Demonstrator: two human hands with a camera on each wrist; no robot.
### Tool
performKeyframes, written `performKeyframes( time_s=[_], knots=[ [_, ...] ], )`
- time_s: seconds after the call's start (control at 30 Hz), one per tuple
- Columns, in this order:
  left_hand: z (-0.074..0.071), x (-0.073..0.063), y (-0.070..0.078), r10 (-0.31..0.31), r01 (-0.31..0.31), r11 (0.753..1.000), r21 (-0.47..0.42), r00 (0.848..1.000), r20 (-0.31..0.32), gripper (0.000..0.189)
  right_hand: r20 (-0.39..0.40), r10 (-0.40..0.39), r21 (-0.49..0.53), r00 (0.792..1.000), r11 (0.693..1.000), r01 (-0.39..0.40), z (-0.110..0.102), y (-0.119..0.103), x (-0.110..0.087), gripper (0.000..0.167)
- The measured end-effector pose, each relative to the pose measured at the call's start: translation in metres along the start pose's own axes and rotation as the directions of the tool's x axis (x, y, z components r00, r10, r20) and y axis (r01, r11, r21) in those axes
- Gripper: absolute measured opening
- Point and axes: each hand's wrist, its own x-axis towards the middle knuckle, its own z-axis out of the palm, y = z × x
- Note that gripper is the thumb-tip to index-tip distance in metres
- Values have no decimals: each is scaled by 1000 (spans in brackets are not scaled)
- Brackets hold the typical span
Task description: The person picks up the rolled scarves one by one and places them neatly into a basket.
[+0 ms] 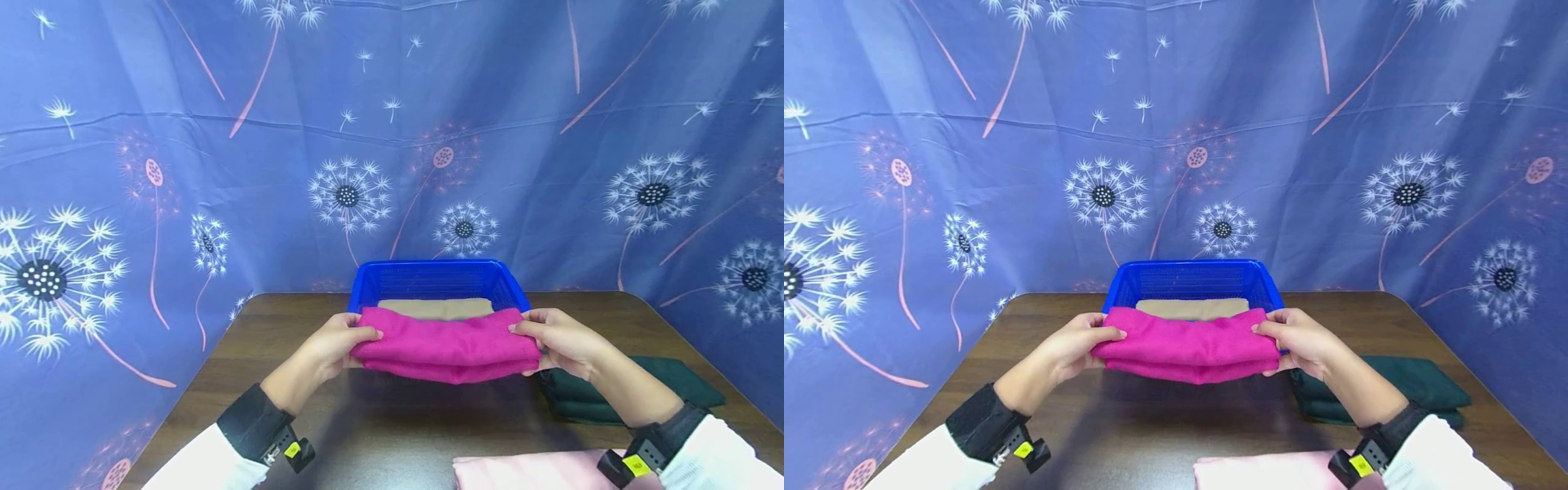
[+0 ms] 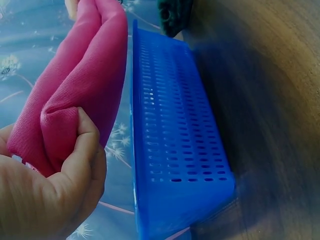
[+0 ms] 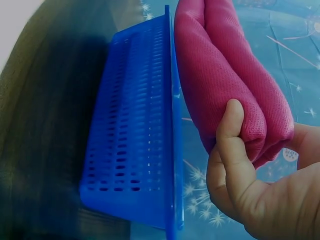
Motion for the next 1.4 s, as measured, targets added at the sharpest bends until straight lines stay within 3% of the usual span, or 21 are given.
performKeyframes(
  time_s=[0.57, 1.4],
  knots=[
    [-7, 20, -8, 31, -31, 999, -25, 999, 9, 38, -62, 9, 6, 998, 1000, -9, -2, 2, 21, 53],
    [-9, 63, 7, -4, 3, 1000, -24, 999, -40, 30, -144, 48, -3, 988, 999, -49, -17, -12, 59, 45]
  ],
)
